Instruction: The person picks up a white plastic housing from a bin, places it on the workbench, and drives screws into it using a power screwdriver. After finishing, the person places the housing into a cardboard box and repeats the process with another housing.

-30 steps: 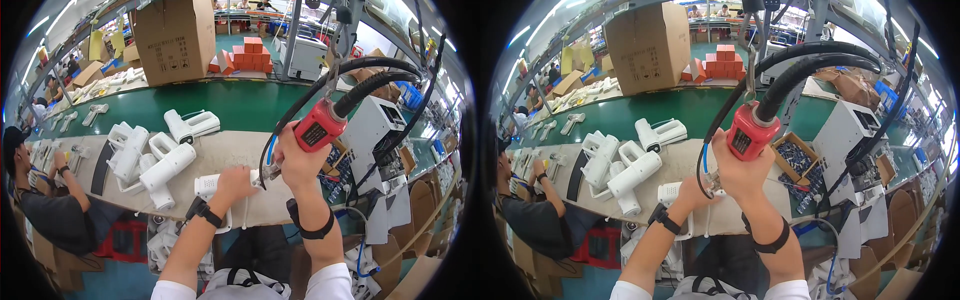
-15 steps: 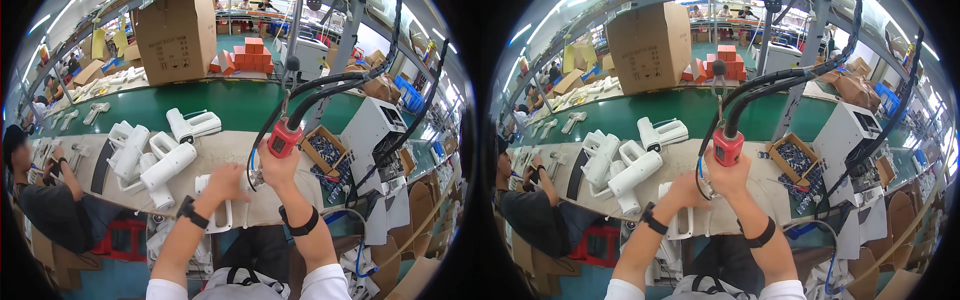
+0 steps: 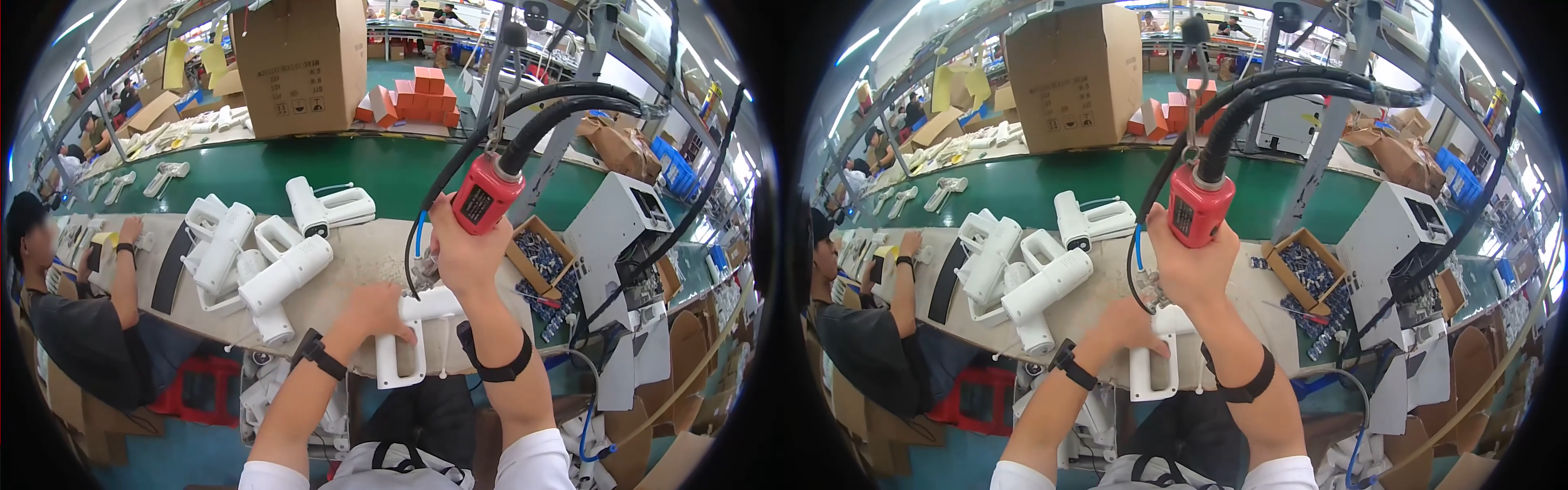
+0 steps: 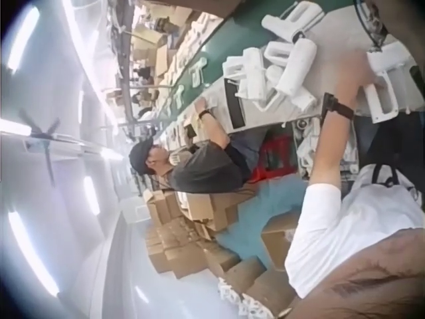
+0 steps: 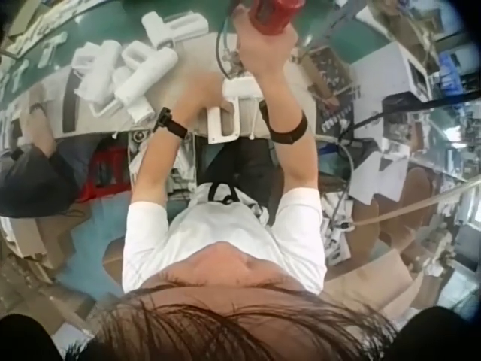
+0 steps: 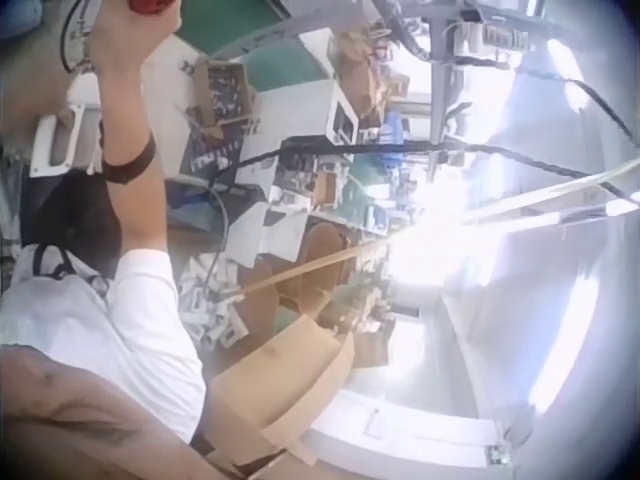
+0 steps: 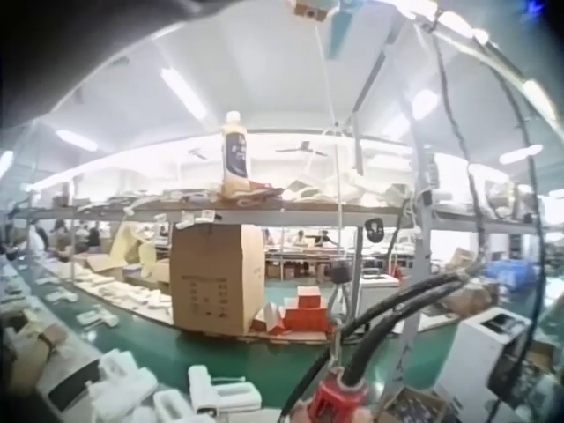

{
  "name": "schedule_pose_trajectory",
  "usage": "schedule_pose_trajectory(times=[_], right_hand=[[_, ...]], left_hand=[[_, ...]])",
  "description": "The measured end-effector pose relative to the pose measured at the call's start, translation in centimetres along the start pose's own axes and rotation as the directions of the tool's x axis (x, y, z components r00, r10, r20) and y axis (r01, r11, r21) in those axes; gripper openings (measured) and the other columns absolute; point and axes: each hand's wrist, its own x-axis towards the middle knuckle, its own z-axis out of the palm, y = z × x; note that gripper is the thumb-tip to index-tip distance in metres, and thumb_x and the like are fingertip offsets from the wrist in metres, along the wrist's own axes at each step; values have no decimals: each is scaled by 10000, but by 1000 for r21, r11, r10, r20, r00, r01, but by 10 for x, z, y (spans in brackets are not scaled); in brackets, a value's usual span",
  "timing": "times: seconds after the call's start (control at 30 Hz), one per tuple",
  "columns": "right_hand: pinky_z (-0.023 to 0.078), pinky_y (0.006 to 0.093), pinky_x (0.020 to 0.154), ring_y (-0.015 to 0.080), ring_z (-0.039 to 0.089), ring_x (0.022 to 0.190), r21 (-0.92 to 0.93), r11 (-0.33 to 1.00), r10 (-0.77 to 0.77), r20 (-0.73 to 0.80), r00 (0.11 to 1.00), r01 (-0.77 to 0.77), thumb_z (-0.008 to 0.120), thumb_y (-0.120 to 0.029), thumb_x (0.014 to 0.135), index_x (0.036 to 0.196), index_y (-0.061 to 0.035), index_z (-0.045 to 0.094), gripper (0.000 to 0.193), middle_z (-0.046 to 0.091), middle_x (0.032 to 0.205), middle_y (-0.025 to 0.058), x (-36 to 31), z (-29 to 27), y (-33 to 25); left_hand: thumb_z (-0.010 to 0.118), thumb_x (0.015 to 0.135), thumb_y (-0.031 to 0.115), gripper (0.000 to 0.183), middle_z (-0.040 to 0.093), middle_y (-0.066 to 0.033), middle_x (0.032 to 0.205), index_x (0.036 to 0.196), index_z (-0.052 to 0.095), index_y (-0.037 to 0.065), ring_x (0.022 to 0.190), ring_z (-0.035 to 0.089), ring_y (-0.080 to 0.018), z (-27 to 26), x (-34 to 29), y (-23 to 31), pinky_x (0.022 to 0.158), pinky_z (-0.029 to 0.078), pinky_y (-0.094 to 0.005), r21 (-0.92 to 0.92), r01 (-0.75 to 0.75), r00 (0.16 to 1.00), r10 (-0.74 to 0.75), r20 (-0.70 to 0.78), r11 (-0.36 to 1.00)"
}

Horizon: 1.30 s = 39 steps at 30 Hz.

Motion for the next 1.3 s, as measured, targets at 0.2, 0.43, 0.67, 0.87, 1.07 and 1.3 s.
schedule_pose_trajectory(times=[0.2, 0.43, 0.67, 0.87, 1.07, 1.3], right_hand=[[377, 228, 395, 85, 511, 430, 4, 998, 70, -48, 996, -70, 657, -104, 849, 786, -1, 586, 140, 551, 562, 18, -2, 10, 23], [373, 234, 406, 81, 504, 431, -3, 996, 93, 15, 996, -93, 677, -111, 834, 783, -35, 577, 136, 555, 575, -3, -13, 18, 49], [388, 226, 410, 84, 512, 437, 21, 999, 30, -39, 999, -30, 632, -55, 854, 825, -15, 561, 87, 544, 574, 14, -9, -1, -4], [370, 228, 374, 91, 497, 402, -64, 997, -41, 7, 999, 41, 630, -46, 848, 829, 0, 577, 73, 541, 538, 29, -11, -12, -17], [375, 221, 378, 90, 509, 415, 23, 998, 61, -26, 998, -61, 650, -69, 842, 833, 2, 582, 98, 540, 542, 25, -10, -17, -21], [391, 228, 417, 90, 509, 435, -38, 991, 128, -30, 991, -129, 648, -87, 840, 804, -13, 589, 102, 552, 568, 13, -26, -12, 18]], left_hand=[[810, 467, 597, 852, 630, -166, 1025, 1035, 585, 2, 1009, 604, -316, 12, 7, -13, 867, 486, -402, -13, 4, 1000, -4, 12, 1000], [813, 463, 621, 957, 629, -176, 1028, 1130, 562, -18, 955, 623, -336, 27, 13, -18, 836, 505, -396, -14, 13, 999, -13, -43, 1000], [812, 469, 599, 877, 627, -175, 1014, 1056, 578, -10, 961, 619, -339, 25, 18, -16, 833, 500, -408, -80, 13, 988, -25, -153, 997], [788, 480, 617, 873, 628, -173, 1021, 1058, 583, -4, 979, 614, -328, 22, 31, -15, 845, 495, -405, 25, -12, 998, 13, -59, 1000], [801, 478, 610, 862, 632, -160, 1030, 1052, 587, 3, 978, 619, -316, 19, 30, -12, 844, 500, -398, -38, -11, 997, 8, -75, 999], [818, 456, 635, 881, 633, -152, 1033, 1027, 589, 5, 987, 620, -308, 28, 33, -18, 847, 504, -390, -36, -37, 995, 34, -95, 999]])
